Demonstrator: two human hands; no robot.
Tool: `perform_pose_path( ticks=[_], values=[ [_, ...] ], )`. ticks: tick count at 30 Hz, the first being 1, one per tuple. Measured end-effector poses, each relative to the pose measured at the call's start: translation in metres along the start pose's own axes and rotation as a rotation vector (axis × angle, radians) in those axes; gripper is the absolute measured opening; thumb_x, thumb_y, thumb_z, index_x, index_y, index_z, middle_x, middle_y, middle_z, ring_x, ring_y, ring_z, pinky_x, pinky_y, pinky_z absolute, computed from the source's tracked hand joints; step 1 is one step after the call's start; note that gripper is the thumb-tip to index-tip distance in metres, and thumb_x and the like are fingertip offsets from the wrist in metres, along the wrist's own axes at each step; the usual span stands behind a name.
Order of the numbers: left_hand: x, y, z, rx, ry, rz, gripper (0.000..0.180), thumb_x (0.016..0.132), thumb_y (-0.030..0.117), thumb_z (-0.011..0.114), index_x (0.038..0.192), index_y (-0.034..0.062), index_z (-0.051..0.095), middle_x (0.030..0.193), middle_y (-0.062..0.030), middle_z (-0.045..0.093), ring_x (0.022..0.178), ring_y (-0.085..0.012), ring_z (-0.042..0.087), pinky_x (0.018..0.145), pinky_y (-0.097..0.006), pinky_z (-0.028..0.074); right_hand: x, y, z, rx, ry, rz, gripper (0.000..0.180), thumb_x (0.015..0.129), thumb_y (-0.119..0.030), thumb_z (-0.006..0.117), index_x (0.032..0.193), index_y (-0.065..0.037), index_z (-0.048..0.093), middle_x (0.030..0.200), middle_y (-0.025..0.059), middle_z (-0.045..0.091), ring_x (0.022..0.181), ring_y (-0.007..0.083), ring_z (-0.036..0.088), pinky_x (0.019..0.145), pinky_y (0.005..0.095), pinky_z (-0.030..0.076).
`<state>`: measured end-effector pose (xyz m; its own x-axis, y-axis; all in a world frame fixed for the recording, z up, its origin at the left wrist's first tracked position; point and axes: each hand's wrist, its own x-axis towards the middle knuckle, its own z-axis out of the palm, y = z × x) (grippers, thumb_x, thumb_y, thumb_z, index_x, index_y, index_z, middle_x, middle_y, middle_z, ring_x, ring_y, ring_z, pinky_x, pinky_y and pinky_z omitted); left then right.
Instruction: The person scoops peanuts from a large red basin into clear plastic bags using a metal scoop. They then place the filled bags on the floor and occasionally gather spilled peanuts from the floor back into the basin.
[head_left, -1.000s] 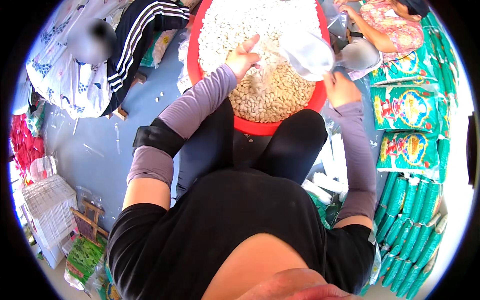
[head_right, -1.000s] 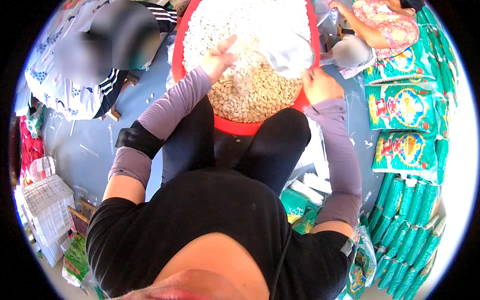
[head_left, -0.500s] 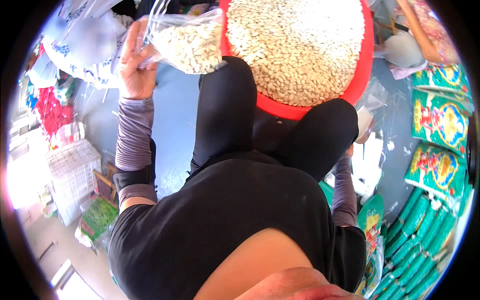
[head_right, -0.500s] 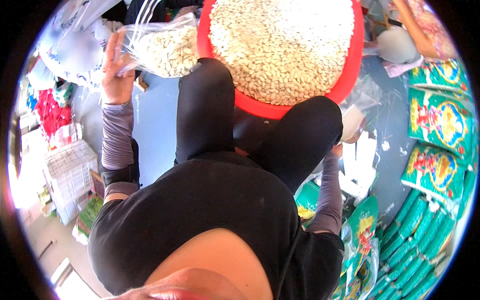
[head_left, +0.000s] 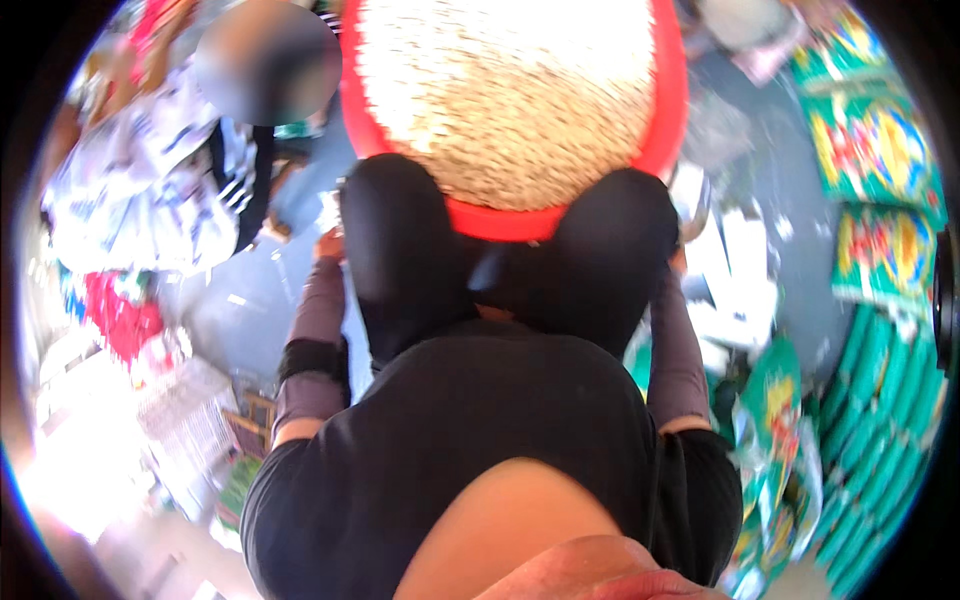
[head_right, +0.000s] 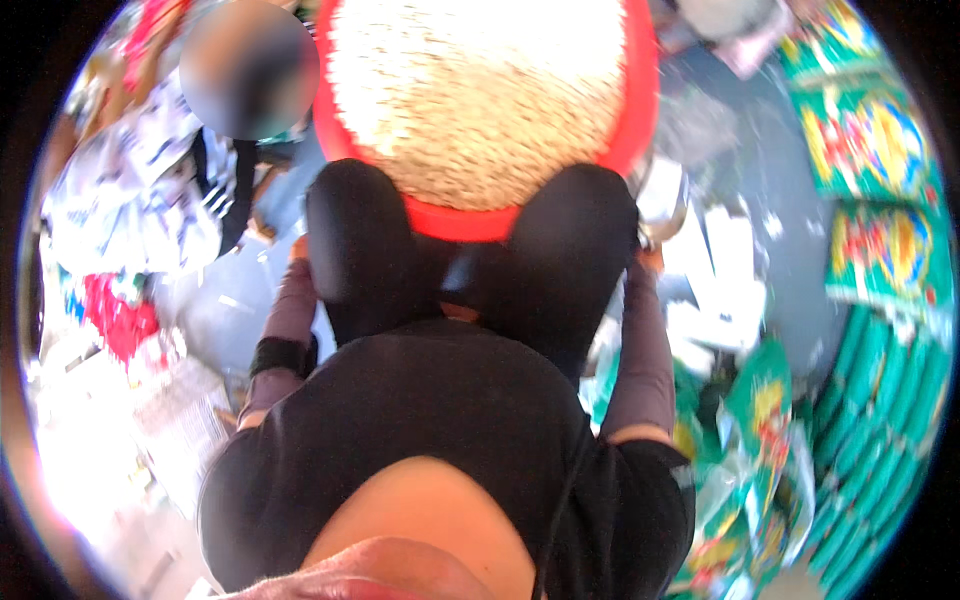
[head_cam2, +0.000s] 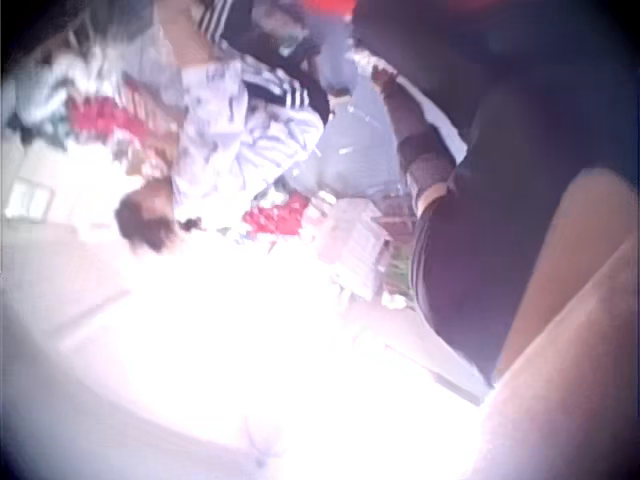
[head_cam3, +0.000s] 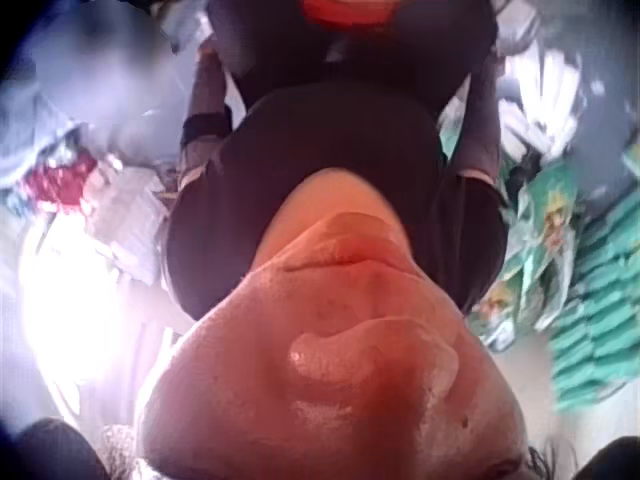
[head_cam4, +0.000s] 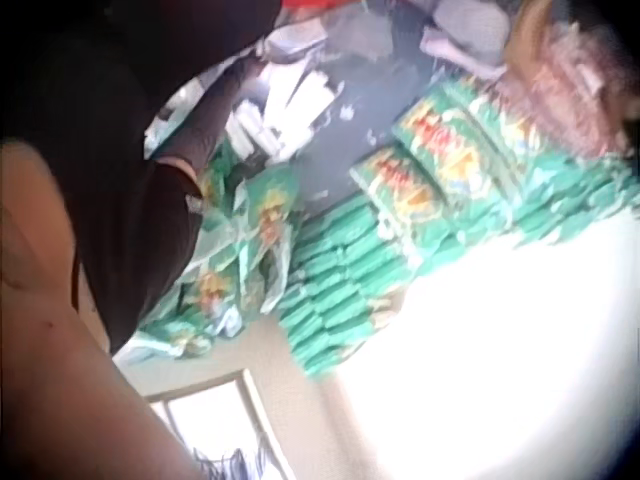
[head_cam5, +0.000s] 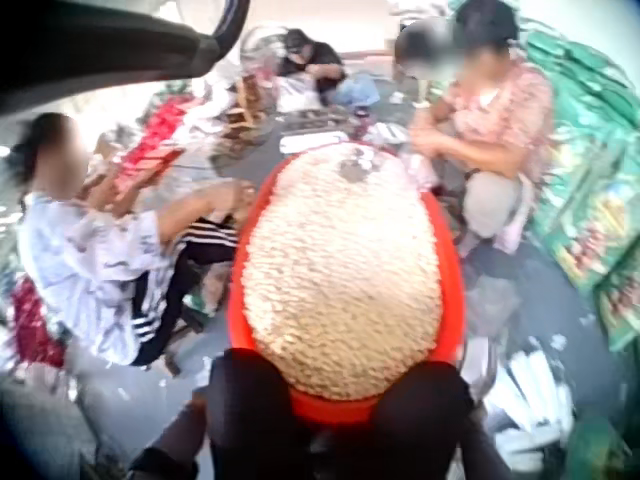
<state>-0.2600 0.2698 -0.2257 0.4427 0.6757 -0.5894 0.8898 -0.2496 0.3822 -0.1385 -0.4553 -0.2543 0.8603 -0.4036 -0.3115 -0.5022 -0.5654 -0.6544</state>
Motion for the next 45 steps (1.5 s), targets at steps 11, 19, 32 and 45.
perform_pose_path(
  ticks=[11,19,32,45],
  values=[
    [-0.255,0.328,-0.040,-0.279,0.059,1.280,0.025,0.084,0.007,0.055,0.109,0.0030,0.056,0.109,-0.0093,0.059,0.096,-0.0144,0.056,0.079,-0.026,0.045,-0.023,-0.239,-0.170,1.133,-0.154,-0.309,0.027,0.076,0.003,0.063,0.071,-0.010,0.040,0.075,0.0072,0.053,0.060,0.0153,0.049,0.056,0.0284,0.042],
    [-0.345,0.391,0.054,-0.887,-1.286,0.210,0.049,0.083,0.033,0.060,0.118,0.0017,0.048,0.108,-0.0097,0.056,0.099,-0.0194,0.053,0.090,-0.034,0.039,-0.114,-0.356,-0.110,0.858,-0.544,-0.433,0.011,0.081,0.000,0.060,0.090,-0.001,0.054,0.089,0.0070,0.058,0.070,0.0128,0.056,0.061,0.0261,0.047],
    [-0.348,0.362,0.041,-0.467,-0.336,1.643,0.012,0.081,0.007,0.058,0.093,0.0056,0.061,0.084,-0.0080,0.059,0.073,-0.0222,0.059,0.066,-0.029,0.048,-0.120,-0.364,-0.077,1.006,-0.760,-0.391,0.018,0.081,-0.016,0.065,0.086,-0.005,0.051,0.078,-0.0016,0.052,0.070,0.0074,0.048,0.064,0.0238,0.040],
    [-0.325,0.348,0.046,-1.031,-0.933,0.415,0.040,0.077,0.013,0.067,0.108,-0.0015,0.047,0.100,-0.0084,0.056,0.094,-0.0209,0.055,0.084,-0.035,0.046,-0.117,-0.395,-0.073,0.795,-0.932,-0.347,0.022,0.080,0.000,0.061,0.075,-0.008,0.041,0.078,0.0014,0.052,0.075,0.0123,0.057,0.066,0.0279,0.049]
  ],
)
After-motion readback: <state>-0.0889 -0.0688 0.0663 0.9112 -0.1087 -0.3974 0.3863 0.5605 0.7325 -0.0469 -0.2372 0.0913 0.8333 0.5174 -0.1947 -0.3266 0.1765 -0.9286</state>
